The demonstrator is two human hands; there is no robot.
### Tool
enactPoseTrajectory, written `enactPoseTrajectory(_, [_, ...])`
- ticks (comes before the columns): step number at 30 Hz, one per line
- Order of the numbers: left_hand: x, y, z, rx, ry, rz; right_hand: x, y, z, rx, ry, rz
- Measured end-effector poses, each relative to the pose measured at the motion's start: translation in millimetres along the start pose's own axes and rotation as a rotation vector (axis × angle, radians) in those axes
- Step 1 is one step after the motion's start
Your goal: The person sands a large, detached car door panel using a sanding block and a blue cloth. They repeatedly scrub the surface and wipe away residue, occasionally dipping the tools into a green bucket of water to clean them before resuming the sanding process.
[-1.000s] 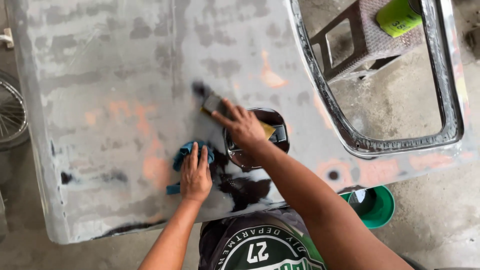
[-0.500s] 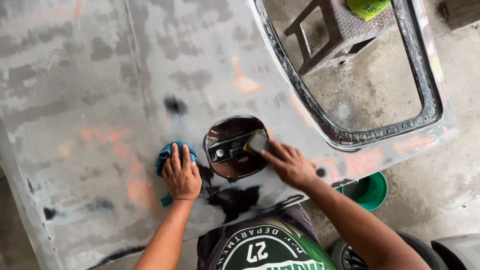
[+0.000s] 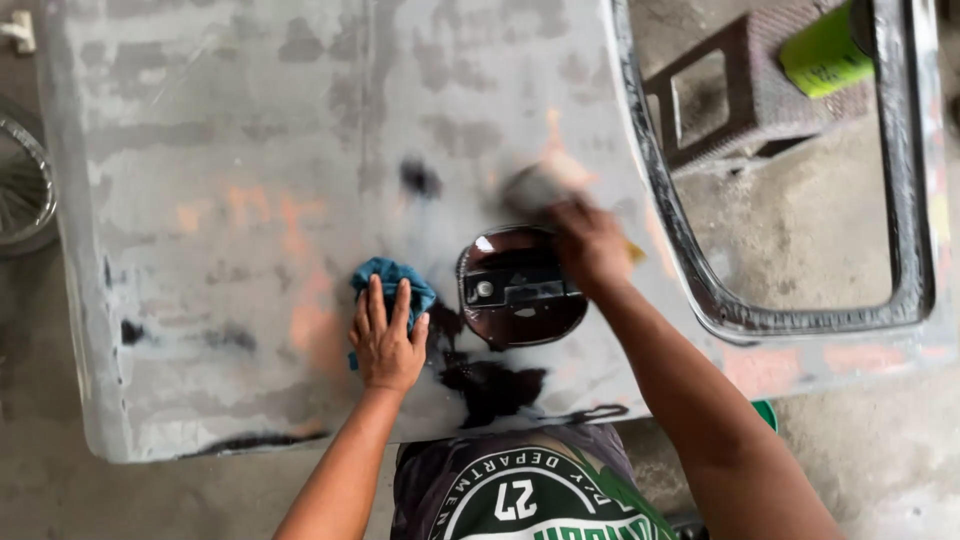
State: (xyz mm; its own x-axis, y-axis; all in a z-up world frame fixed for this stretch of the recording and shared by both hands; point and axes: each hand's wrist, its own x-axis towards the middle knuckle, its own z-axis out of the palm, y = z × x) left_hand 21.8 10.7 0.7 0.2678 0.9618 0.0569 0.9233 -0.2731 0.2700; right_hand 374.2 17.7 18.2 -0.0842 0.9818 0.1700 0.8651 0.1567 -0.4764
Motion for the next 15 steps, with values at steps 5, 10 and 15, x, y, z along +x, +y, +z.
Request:
enactPoseTrajectory(5, [0,0,-1,-0.038,-0.046,-0.012,17,13,33,-0.209,0.348,0.563])
enactPoseTrajectory(10, [0,-6,-8,0.009,-0.050,-0.008,45,-87,38,-0.063,-0.136,-0.015])
enactPoseTrajectory(15, [-7,-24,-9,0.042,-0.070,-0.045,51,-74,3,-0.059,-0.342,-0.179])
